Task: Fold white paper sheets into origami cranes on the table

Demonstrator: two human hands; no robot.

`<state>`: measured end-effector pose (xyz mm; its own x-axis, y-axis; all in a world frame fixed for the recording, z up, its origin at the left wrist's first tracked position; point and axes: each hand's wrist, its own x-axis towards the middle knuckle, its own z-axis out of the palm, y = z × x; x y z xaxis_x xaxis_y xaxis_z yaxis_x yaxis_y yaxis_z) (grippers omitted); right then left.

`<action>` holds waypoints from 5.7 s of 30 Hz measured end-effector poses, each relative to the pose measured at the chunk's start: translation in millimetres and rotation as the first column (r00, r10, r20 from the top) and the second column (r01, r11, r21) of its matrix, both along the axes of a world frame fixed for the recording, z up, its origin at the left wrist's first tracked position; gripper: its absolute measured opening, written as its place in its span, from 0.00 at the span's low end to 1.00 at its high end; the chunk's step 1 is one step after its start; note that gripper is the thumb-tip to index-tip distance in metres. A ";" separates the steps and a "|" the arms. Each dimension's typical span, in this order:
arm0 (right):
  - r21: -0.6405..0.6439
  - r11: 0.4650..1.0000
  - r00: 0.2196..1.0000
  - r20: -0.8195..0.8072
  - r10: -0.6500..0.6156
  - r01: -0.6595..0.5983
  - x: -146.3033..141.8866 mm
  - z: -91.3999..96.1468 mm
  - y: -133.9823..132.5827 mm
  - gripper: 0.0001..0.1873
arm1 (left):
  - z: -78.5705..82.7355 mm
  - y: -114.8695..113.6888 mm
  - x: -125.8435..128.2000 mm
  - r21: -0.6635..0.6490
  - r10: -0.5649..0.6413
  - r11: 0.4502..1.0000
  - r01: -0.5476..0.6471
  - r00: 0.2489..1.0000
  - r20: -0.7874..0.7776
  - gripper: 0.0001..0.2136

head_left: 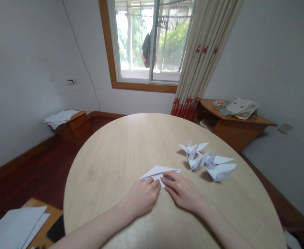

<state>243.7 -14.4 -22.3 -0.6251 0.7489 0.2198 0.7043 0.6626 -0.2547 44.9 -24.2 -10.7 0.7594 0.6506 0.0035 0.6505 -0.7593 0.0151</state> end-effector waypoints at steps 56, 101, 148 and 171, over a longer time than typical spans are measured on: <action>0.302 0.951 0.996 0.038 -0.079 0.064 -15.3 -18.8 7.2 0.11 | -6.5 15.1 -8.7 0.162 0.144 0.974 -0.161 0.983 0.112 0.07; -0.061 0.931 0.897 0.300 -0.326 0.359 -31.4 -34.2 7.4 0.29 | -54.5 4.9 14.0 0.075 0.456 0.880 -0.468 0.879 0.139 0.22; 0.089 0.992 0.995 -0.035 -0.091 0.093 -14.7 -13.7 3.5 0.13 | -17.6 27.1 -16.0 -0.171 0.221 0.972 -0.159 0.866 0.449 0.04; -0.079 0.960 0.957 -0.091 -0.274 0.267 -21.3 -17.1 10.3 0.06 | -34.3 25.0 -2.8 -0.111 0.279 0.960 -0.256 0.868 0.412 0.03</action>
